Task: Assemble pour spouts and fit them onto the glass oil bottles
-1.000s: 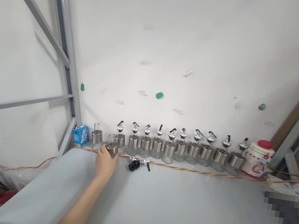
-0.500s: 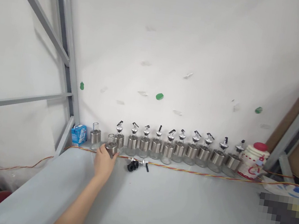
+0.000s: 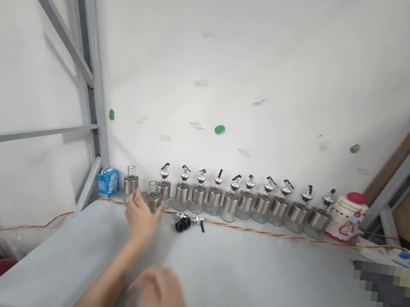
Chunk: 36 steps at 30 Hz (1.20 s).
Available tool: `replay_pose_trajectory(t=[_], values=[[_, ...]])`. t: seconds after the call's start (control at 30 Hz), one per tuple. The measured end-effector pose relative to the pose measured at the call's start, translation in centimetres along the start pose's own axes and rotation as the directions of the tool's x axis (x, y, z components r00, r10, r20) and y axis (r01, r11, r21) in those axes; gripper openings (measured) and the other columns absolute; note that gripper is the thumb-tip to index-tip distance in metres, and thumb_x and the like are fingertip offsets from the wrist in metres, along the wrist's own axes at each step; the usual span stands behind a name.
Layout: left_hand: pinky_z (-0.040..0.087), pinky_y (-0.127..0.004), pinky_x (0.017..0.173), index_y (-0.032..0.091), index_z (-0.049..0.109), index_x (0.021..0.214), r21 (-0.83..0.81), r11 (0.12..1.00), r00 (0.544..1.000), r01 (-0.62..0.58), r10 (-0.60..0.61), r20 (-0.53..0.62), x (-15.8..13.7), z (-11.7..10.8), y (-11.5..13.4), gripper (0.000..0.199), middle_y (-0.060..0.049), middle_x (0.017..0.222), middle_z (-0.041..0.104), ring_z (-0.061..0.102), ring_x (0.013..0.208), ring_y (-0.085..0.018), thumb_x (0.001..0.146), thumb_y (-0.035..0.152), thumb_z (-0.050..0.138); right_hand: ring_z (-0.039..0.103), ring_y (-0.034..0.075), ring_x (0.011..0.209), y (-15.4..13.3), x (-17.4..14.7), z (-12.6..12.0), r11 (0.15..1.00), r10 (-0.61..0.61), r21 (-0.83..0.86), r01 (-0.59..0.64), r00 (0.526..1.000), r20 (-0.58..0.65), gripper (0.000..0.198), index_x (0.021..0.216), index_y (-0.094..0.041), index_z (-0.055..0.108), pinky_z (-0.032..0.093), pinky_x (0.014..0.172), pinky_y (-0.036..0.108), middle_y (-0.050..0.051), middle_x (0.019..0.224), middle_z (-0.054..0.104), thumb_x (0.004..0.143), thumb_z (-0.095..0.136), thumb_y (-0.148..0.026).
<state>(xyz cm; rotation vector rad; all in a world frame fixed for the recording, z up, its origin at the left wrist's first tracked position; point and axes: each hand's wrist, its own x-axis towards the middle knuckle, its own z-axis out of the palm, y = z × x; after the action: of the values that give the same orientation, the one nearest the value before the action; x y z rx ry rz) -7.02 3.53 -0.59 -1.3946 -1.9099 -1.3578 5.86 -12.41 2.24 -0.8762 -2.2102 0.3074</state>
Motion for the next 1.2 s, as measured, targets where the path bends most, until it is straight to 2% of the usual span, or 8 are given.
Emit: replay_pose_trajectory(t=[0.07, 0.13, 0.23, 0.33, 0.47, 0.8, 1.1, 1.2], values=[[0.033, -0.044, 0.090, 0.010, 0.032, 0.122, -0.105, 0.986, 0.987, -0.132, 0.122, -0.101, 0.0, -0.6, 0.5, 0.061, -0.018, 0.117, 0.038, 0.037, 0.112, -0.030, 0.073, 0.036, 0.055, 0.049, 0.022, 0.091, 4.0, 2.0, -1.7, 0.982, 0.156, -0.100, -0.161, 0.986, -0.061, 0.024, 0.099, -0.016, 0.053, 0.041, 0.079, 0.039, 0.010, 0.097, 0.055, 0.078, 0.044, -0.009], [0.035, -0.041, 0.090, 0.013, 0.041, 0.115, -0.229, 0.938, 0.966, -0.259, 0.248, -0.076, -0.2, -1.0, 1.1, 0.042, -0.014, 0.110, 0.043, 0.042, 0.107, -0.026, 0.077, 0.030, 0.050, 0.048, 0.022, 0.091, 8.2, 3.6, -3.3, 0.934, 0.231, -0.252, -0.254, 0.966, -0.120, 0.025, 0.096, -0.014, 0.055, 0.038, 0.081, 0.038, 0.010, 0.095, 0.056, 0.077, 0.041, -0.006], [0.042, -0.035, 0.081, 0.018, 0.048, 0.106, -0.356, 0.884, 0.885, -0.301, 0.398, 0.241, -1.2, -1.0, 2.0, 0.027, -0.008, 0.099, 0.048, 0.052, 0.090, -0.020, 0.081, 0.025, 0.043, 0.044, 0.023, 0.096, 13.8, 4.9, -4.4, 0.862, 0.267, -0.400, -0.311, 0.950, -0.162, 0.032, 0.106, -0.014, 0.053, 0.033, 0.085, 0.036, 0.011, 0.105, 0.054, 0.077, 0.042, -0.007], [0.043, -0.032, 0.076, 0.022, 0.048, 0.106, -0.367, 0.897, 0.706, -0.247, 0.426, 0.566, -2.2, -0.6, 2.5, 0.028, -0.005, 0.099, 0.047, 0.054, 0.084, -0.018, 0.078, 0.028, 0.046, 0.041, 0.023, 0.103, 17.3, 5.1, -3.8, 0.857, 0.252, -0.451, -0.248, 0.966, -0.051, 0.039, 0.117, -0.018, 0.047, 0.030, 0.086, 0.033, 0.008, 0.118, 0.049, 0.079, 0.042, -0.011], [0.042, -0.031, 0.077, 0.023, 0.047, 0.107, -0.381, 0.908, 0.605, -0.177, 0.405, 0.685, -2.9, 0.3, 1.8, 0.041, -0.004, 0.103, 0.045, 0.053, 0.089, -0.019, 0.069, 0.034, 0.058, 0.043, 0.024, 0.100, 18.9, 5.2, -2.3, 0.843, 0.285, -0.488, -0.227, 0.957, 0.046, 0.039, 0.119, -0.022, 0.045, 0.029, 0.082, 0.034, 0.008, 0.113, 0.054, 0.080, 0.046, -0.019], [0.037, -0.032, 0.083, 0.022, 0.052, 0.098, -0.388, 0.891, 0.605, -0.237, 0.448, 0.658, -3.0, 1.3, 1.2, 0.028, -0.004, 0.098, 0.051, 0.048, 0.097, -0.020, 0.070, 0.018, 0.056, 0.047, 0.023, 0.094, 20.0, 5.3, -0.9, 0.858, 0.323, -0.425, -0.289, 0.946, 0.009, 0.025, 0.102, -0.017, 0.054, 0.030, 0.079, 0.031, 0.009, 0.096, 0.056, 0.077, 0.050, -0.017], [0.039, -0.031, 0.078, 0.022, 0.053, 0.098, -0.321, 0.922, 0.623, -0.216, 0.383, 0.682, -3.2, 1.3, 1.1, 0.027, -0.004, 0.098, 0.050, 0.053, 0.090, -0.020, 0.071, 0.018, 0.055, 0.048, 0.021, 0.097, 19.7, 4.5, -3.1, 0.924, 0.292, -0.237, -0.299, 0.954, -0.064, 0.029, 0.109, -0.017, 0.049, 0.033, 0.085, 0.033, 0.009, 0.102, 0.056, 0.080, 0.047, -0.018], [0.040, -0.031, 0.078, 0.020, 0.052, 0.098, -0.296, 0.938, 0.646, -0.182, 0.341, 0.684, -3.3, 1.7, 0.8, 0.028, -0.005, 0.098, 0.049, 0.054, 0.089, -0.020, 0.071, 0.021, 0.055, 0.052, 0.019, 0.091, 19.3, 3.6, -3.3, 0.933, 0.355, 0.113, -0.341, 0.924, -0.144, 0.030, 0.109, -0.017, 0.049, 0.038, 0.083, 0.033, 0.007, 0.097, 0.057, 0.080, 0.049, -0.026]])
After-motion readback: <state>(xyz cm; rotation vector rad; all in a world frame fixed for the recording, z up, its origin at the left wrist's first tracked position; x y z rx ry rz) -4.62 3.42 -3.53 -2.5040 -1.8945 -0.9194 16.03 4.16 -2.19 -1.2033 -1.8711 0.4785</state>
